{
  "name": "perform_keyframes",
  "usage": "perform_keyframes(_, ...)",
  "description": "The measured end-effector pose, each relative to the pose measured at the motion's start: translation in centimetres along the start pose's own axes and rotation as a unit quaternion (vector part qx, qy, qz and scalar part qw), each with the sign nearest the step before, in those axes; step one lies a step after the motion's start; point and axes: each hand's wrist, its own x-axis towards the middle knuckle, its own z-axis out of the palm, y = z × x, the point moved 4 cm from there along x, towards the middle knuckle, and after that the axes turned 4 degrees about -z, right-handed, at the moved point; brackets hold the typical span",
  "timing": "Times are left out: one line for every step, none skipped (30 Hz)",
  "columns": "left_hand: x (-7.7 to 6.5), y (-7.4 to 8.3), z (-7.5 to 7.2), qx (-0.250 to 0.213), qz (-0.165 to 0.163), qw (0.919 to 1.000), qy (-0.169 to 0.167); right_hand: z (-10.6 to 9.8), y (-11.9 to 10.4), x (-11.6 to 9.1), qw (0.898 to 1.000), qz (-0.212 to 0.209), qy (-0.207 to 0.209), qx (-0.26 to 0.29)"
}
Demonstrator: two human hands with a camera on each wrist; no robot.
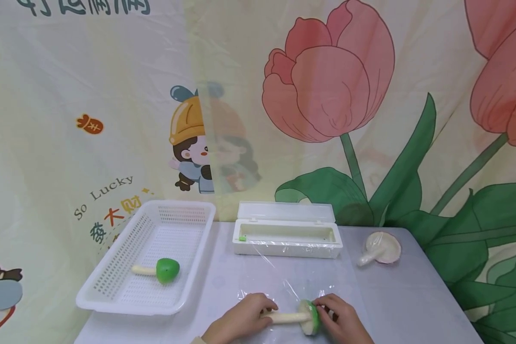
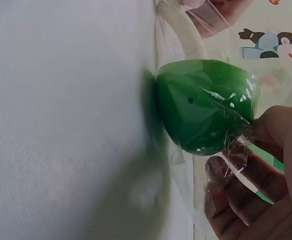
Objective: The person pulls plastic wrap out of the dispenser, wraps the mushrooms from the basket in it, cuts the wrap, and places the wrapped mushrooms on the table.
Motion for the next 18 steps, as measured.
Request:
perform_keyframes(-0.4, -0.2, -0.3, -0.004, 0.001, 1.0000, 0.004, 0.1, -0.1, 0.0, 1.000, -0.005, -0.007, 0.002)
perform_keyframes(-0.8, -0.5, -0.7, -0.008, 0.001, 0.9999, 0.009, 0.2, -0.1, 0.0, 1.000, -0.007, -0.013, 0.001)
perform_keyframes(-1.3, -0.7, -1.1, -0.011, 0.002, 0.9998, 0.016, 0.2, -0.1, 0.0, 1.000, -0.008, -0.018, 0.000)
perform_keyframes(-1.7, -1.0, -1.5, -0.016, 0.001, 0.9997, 0.021, 0.3, -0.2, 0.0, 1.000, -0.005, -0.023, -0.003)
perform_keyframes(-2.2, -1.2, -1.8, -0.021, -0.001, 0.9994, 0.028, 0.3, -0.2, -0.1, 1.000, 0.000, -0.025, -0.005)
perform_keyframes(-2.6, -1.5, -2.1, -0.030, -0.004, 0.9990, 0.032, 0.3, -0.2, -0.1, 1.000, 0.005, -0.021, -0.010)
perform_keyframes(-3.0, -1.7, -2.4, -0.039, -0.005, 0.9986, 0.035, 0.3, -0.3, -0.1, 1.000, 0.011, -0.014, -0.015)
perform_keyframes(-3.5, -1.9, -2.5, -0.051, -0.005, 0.9980, 0.037, 0.3, -0.3, -0.2, 1.000, 0.020, -0.005, -0.019)
perform_keyframes(-3.8, -2.1, -2.5, -0.066, -0.006, 0.9973, 0.032, 0.3, -0.3, -0.2, 0.999, 0.026, 0.006, -0.024)
perform_keyframes(-4.2, -2.2, -2.3, -0.081, -0.005, 0.9964, 0.022, 0.2, -0.4, -0.2, 0.999, 0.029, 0.018, -0.029)
perform_keyframes(-4.4, -2.3, -2.1, -0.088, -0.003, 0.9960, 0.010, 0.2, -0.4, -0.2, 0.999, 0.029, 0.028, -0.032)
perform_keyframes(-4.7, -2.3, -1.8, -0.085, 0.000, 0.9964, -0.005, 0.2, -0.5, -0.2, 0.998, 0.019, 0.038, -0.036)
perform_keyframes(-4.8, -2.3, -1.5, -0.072, 0.007, 0.9972, -0.021, 0.3, -0.5, -0.3, 0.998, 0.005, 0.044, -0.037)
perform_keyframes(-5.0, -2.3, -1.1, -0.059, 0.010, 0.9975, -0.038, 0.3, -0.6, -0.3, 0.998, -0.012, 0.046, -0.038)
perform_keyframes(-5.1, -2.3, -0.8, -0.038, 0.017, 0.9978, -0.050, 0.4, -0.6, -0.2, 0.998, -0.033, 0.049, -0.036)
perform_keyframes(-5.1, -2.3, -0.5, -0.010, 0.026, 0.9979, -0.059, 0.5, -0.7, -0.2, 0.997, -0.052, 0.051, -0.034)
perform_keyframes(-5.1, -2.4, -0.2, 0.026, 0.033, 0.9971, -0.062, 0.6, -0.7, -0.2, 0.996, -0.068, 0.052, -0.030)
perform_keyframes(-5.0, -2.5, 0.1, 0.055, 0.039, 0.9957, -0.064, 0.7, -0.7, -0.2, 0.995, -0.080, 0.054, -0.023)
